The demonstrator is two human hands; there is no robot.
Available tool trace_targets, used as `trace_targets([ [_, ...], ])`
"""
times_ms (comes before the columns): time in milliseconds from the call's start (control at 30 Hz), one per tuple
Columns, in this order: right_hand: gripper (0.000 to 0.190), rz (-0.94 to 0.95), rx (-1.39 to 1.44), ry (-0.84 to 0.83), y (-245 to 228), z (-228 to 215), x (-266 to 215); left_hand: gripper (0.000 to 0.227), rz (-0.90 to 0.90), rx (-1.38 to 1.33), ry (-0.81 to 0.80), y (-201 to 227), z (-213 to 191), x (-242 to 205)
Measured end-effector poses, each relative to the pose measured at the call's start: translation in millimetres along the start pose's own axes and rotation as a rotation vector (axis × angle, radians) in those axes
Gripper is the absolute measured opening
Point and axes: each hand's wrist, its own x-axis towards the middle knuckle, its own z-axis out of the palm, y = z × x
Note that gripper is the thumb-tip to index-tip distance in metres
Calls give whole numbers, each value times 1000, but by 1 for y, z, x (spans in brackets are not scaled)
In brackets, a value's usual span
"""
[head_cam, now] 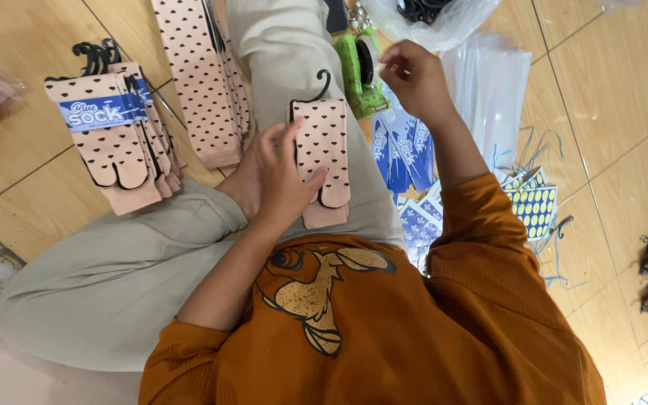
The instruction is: The person packages socks by attaching a plastic hanger, securing a cardboard brand label with a plastic fastener using a tagging gun, and placing the finished pairs on a stack.
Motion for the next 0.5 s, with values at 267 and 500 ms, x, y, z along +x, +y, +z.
trace_targets([
  [267, 51, 747, -539, 172, 130, 29, -189, 113, 39, 286, 87, -3, 12, -4],
  [500, 15, 280, -112, 248, 0, 21, -77, 89, 263, 765, -45, -3, 40, 15],
])
